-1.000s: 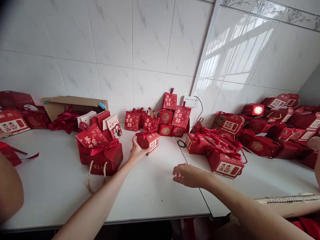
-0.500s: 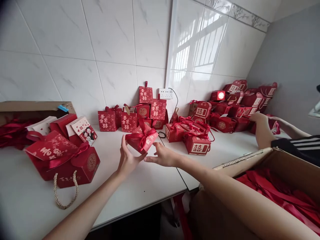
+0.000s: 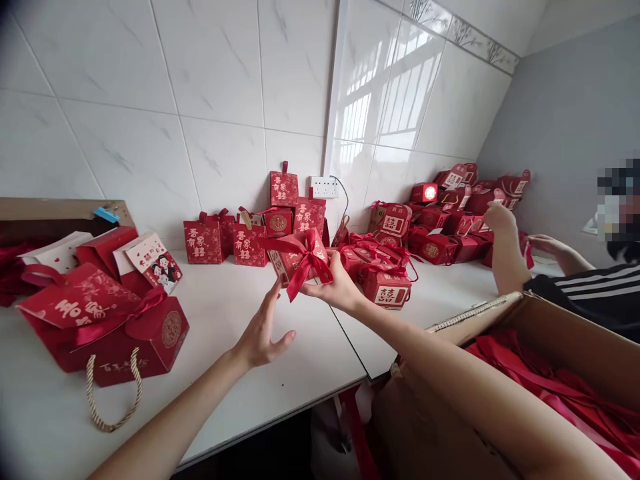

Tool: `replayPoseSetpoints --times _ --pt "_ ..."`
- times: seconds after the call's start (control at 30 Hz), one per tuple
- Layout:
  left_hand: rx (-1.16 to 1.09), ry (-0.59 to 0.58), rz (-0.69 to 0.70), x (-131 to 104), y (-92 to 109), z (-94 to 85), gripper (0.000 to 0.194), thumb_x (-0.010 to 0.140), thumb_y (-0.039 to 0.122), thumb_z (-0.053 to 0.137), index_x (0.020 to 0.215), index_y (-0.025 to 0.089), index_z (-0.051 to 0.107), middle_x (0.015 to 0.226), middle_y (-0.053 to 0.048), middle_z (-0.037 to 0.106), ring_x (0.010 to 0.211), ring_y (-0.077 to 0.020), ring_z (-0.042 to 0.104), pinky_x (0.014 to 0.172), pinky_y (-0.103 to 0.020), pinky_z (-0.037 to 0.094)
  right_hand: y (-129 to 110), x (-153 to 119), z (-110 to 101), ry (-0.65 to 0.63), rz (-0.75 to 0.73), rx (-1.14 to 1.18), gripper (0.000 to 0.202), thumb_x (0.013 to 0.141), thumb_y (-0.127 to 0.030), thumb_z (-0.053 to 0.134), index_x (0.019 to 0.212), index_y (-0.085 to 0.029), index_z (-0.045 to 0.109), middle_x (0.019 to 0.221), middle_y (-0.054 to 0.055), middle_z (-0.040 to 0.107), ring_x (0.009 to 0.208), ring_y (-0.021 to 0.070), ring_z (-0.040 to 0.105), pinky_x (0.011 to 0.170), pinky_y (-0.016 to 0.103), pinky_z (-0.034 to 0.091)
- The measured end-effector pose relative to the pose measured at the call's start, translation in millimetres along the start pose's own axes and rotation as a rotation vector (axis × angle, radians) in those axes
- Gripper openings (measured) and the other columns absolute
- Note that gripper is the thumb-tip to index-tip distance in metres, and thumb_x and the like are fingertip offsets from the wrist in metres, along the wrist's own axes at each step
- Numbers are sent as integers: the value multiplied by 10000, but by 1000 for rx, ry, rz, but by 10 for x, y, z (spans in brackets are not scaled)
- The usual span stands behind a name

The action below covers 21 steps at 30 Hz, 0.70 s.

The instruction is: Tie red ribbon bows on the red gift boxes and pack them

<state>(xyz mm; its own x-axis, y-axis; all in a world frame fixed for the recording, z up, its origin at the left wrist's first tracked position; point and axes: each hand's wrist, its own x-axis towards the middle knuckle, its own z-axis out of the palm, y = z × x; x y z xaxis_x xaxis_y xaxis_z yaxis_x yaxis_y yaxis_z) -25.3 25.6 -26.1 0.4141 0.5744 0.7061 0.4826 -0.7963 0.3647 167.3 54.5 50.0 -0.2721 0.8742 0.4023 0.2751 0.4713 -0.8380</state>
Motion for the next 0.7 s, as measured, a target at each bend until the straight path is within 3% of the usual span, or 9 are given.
replayPoseSetpoints --times 0.13,0.23,0.33,0.4,0.43,0.5,0.53,0.6,0.7 --pt "38 -140 25 -5 -13 -11 953 735 234 555 1452 232 -74 1523 -122 153 1401 -302 162 1097 -489 308 -72 -1 -30 14 -70 -134 930 524 -455 784 1214 -201 215 1179 145 466 1041 296 556 828 447 523" --pt "54 -125 52 2 1 -12 853 726 201 549 1450 201 98 1475 -133 281 1375 -290 250 1061 -452 376 -17 27 -47 25 -140 -210 998 520 -454 786 1264 -190 174 1254 180 396 1087 322 523 873 481 488" --pt "57 16 197 31 1 -60 451 759 140 480 1204 208 483 1078 -94 617 1054 -228 578 855 -372 522 119 60 -66 53 -239 -367 1030 518 -384 792 1298 -162 157 1287 218 343 1204 376 404 961 554 389" --pt "85 198 289 61 -8 -114 257 767 118 468 986 218 557 816 -43 612 813 -188 603 730 -340 529 204 68 -87 -25 -274 -448 1039 511 -312 792 1315 -139 156 1298 236 319 1246 384 346 990 555 353" --pt "106 315 282 78 -12 -138 213 767 126 484 948 216 552 792 -40 590 789 -186 586 721 -343 519 232 64 -99 -119 -259 -464 1040 515 -290 787 1326 -134 155 1299 236 318 1236 373 365 985 537 366" --pt "127 504 136 108 -19 -161 250 768 183 536 1017 205 522 923 -75 579 905 -217 563 794 -388 498 256 42 -124 -344 -183 -463 1048 527 -275 780 1353 -146 147 1298 219 326 1173 330 447 941 479 425" --pt "112 530 31 120 -22 -155 319 770 228 559 1082 201 495 1017 -97 564 987 -237 544 844 -417 482 254 29 -134 -436 -144 -456 1056 533 -273 777 1368 -162 141 1302 207 328 1139 309 481 914 449 450" --pt "15 429 -149 135 -25 -113 477 763 327 594 1193 206 426 1179 -124 508 1124 -269 492 899 -451 462 237 4 -142 -528 -94 -445 1073 550 -250 763 1400 -196 110 1322 194 318 1095 282 520 874 411 478" --pt "-186 270 -323 140 -27 -39 558 767 394 593 1253 238 366 1280 -120 440 1181 -260 472 854 -407 504 218 -14 -114 -546 -104 -406 1127 558 -186 742 1430 -212 29 1359 204 294 1139 296 501 887 407 474"
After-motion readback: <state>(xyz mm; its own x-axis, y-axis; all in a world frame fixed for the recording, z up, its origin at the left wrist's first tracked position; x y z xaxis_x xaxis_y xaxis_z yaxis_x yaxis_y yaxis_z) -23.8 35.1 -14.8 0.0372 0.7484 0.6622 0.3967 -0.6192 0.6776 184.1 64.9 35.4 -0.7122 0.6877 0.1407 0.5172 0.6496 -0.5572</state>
